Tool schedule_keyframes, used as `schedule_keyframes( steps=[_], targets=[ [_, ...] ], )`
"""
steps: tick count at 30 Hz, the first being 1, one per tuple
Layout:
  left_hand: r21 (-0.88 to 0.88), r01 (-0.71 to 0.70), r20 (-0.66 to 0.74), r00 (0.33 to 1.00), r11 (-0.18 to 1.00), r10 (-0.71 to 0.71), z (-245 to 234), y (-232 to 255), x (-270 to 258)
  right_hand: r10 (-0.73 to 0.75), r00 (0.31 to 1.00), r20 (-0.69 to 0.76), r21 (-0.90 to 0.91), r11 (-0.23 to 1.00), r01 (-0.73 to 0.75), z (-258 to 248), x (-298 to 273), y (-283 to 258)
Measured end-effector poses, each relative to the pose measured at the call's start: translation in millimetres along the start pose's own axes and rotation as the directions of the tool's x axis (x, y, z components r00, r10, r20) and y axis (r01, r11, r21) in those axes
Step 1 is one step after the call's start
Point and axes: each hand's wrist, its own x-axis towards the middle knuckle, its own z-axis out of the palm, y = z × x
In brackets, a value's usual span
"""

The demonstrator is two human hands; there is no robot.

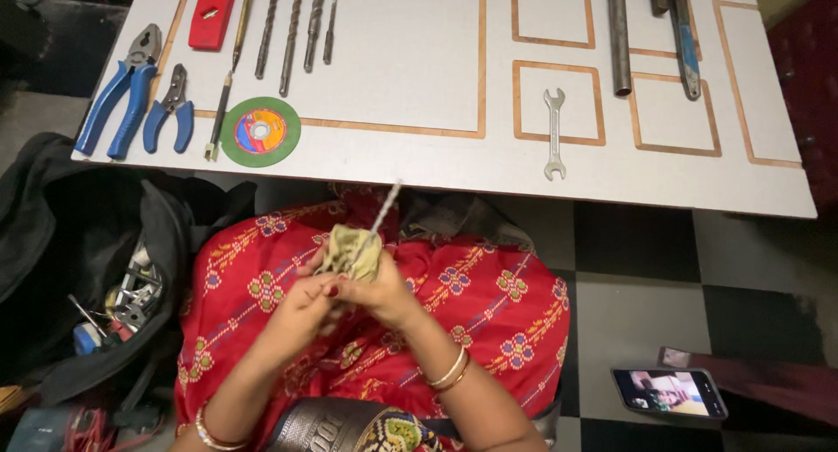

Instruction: The person wipes several metal tools with a cloth and places them on a white table. The person handles a pipe wrench, multiple drill bits, and a wrench, cleaning each one individually before arranging them on the table.

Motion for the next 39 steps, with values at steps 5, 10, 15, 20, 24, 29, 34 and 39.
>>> schedule_keyframes(
  steps=[5,10,15,20,24,29,34,39],
  targets=[
    [0.53,0.142,-0.174,0.983,0.836,-0.057,0.2,34.6,-2.7,-0.104,0.977,-0.185,-0.138,0.987,0.078,-18.9,-6.3,4.3],
    [0.429,-0.502,-0.042,0.819,0.751,0.572,6.4,82.3,-5.1,-0.034,0.971,-0.235,-0.193,0.981,-0.012,-37.4,-11.4,13.2],
    [-0.016,-0.153,0.202,0.967,0.988,0.153,4.2,87.4,13.2,0.323,0.947,0.004,0.4,0.867,-0.297,-10.9,-17.6,37.6],
    [-0.092,-0.328,0.089,0.938,0.94,0.335,-5.7,92.5,11.9,0.424,0.896,0.131,0.375,0.815,-0.441,0.3,-17.9,32.2],
    [0.005,-0.443,-0.147,0.887,0.897,0.438,-28.1,124.1,3.2,0.308,0.95,-0.053,-0.029,0.95,-0.31,6.7,-16.5,20.0],
    [0.066,-0.339,-0.247,0.906,0.938,0.345,-14.7,125.1,2.0,-0.015,0.952,-0.304,-0.395,0.912,-0.112,-5.6,-5.0,-5.3],
    [0.108,-0.243,-0.211,0.942,0.964,0.262,11.8,111.1,12.4,0.207,0.959,-0.195,-0.178,0.954,-0.242,5.7,-5.5,-0.7],
    [0.097,-0.316,-0.084,0.942,0.944,0.324,13.4,100.6,15.0,-0.074,0.981,-0.182,-0.522,0.852,-0.032,2.8,-17.9,12.6]
  ],
)
